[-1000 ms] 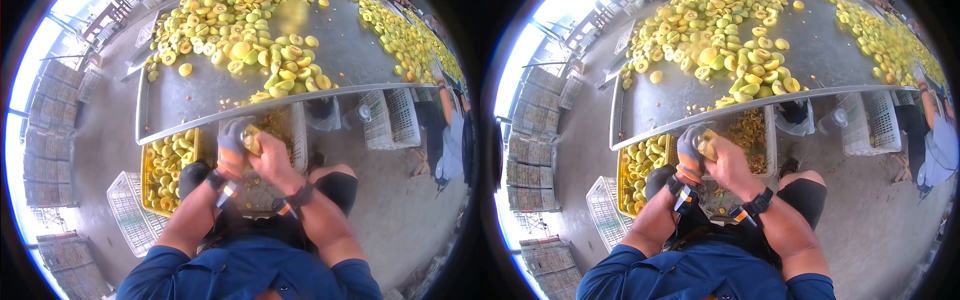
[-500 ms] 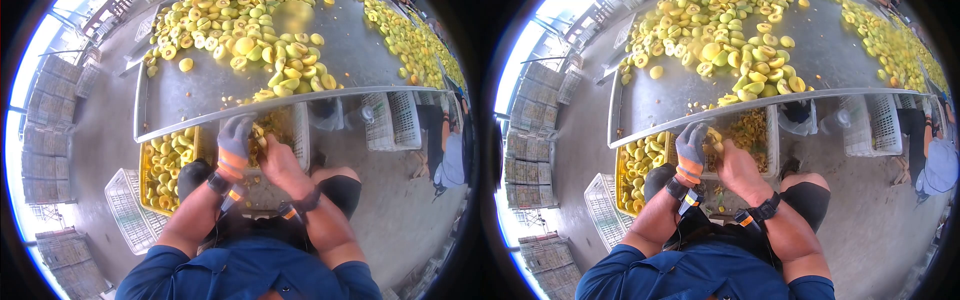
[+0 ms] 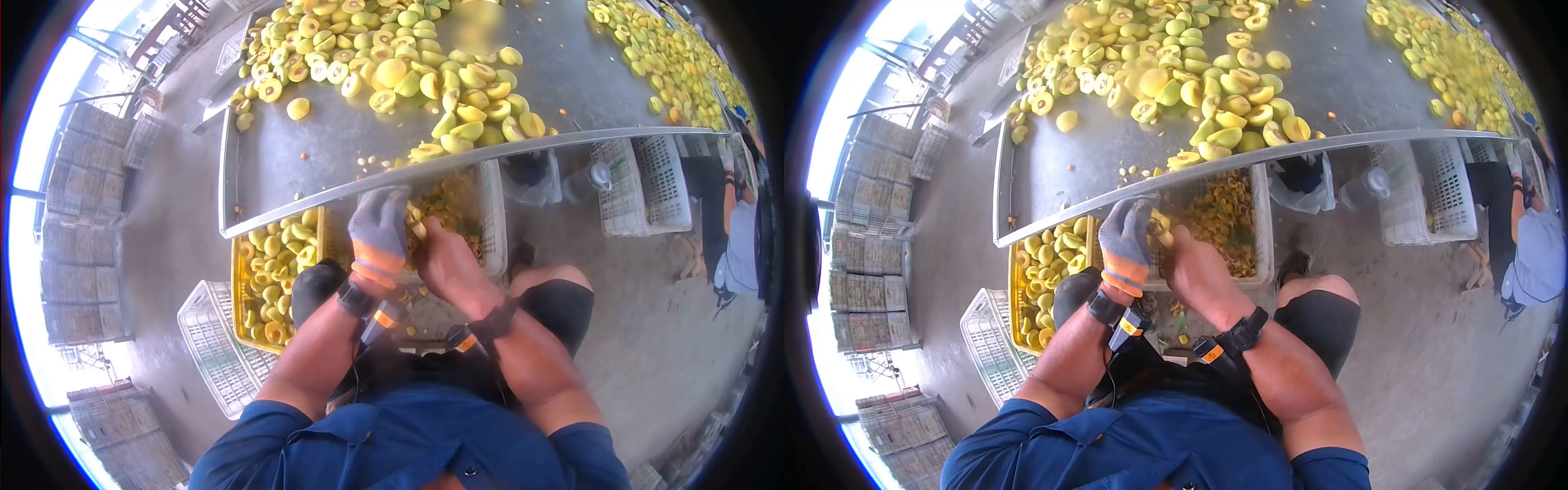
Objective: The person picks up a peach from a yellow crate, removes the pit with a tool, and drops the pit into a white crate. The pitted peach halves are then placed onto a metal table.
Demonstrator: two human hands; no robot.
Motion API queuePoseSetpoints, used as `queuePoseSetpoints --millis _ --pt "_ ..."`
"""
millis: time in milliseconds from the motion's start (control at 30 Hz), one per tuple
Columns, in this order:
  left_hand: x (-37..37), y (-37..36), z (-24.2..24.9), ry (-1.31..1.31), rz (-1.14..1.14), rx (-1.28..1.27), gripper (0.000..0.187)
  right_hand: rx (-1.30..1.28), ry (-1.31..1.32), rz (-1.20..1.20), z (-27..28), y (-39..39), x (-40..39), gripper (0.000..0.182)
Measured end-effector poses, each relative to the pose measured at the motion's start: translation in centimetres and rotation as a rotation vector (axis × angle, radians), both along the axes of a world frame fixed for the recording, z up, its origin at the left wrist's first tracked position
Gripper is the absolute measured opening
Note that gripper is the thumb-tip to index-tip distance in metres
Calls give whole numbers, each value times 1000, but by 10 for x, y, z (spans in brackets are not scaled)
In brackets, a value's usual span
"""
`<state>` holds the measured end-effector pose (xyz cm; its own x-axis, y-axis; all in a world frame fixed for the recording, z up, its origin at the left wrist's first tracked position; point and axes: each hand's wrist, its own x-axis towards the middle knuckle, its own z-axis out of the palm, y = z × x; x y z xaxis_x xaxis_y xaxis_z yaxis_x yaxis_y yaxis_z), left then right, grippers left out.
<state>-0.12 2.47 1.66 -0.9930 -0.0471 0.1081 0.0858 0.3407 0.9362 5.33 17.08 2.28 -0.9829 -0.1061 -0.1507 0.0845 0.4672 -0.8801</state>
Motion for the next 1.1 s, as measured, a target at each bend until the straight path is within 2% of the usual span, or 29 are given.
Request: queuePoseSetpoints --millis 33,133,233,333,433,533,633,733,833,933,1000,1100 --pt "-1 -2 -2 45 -14 -81 22 -73 11 16 -2 0 -1 22" --pt "-1 -1 -9 -70 36 110 22 -35 -11 39 -4 1 -3 19" --pt "0 2 5 -23 16 -42 22 127 -18 -46 -2 -2 -3 18" --pt "-1 3 1 -82 76 93 22 128 48 -48 0 -1 -2 18" --pt "-3 -2 -6 -127 52 74 22 135 -10 1 -10 -1 -3 18" --pt "0 -2 7 -144 17 -20 22 -139 110 100 -19 3 -4 20" --pt "-2 0 0 -29 42 -76 21 143 -12 10 -11 -1 -2 22" --pt "-2 -3 -18 -10 72 -50 20 117 -34 34 -7 1 0 25" --pt "2 -7 -2 -201 38 138 20 -103 38 135 -17 8 -1 24" --pt "-1 -6 7 -86 11 57 20 87 105 -6 -13 2 4 19" --pt "-2 -9 -5 102 -27 -94 20 100 63 7 -6 4 3 22" --pt "2 -6 -3 63 -31 -70 20 127 29 10 -7 4 2 23"
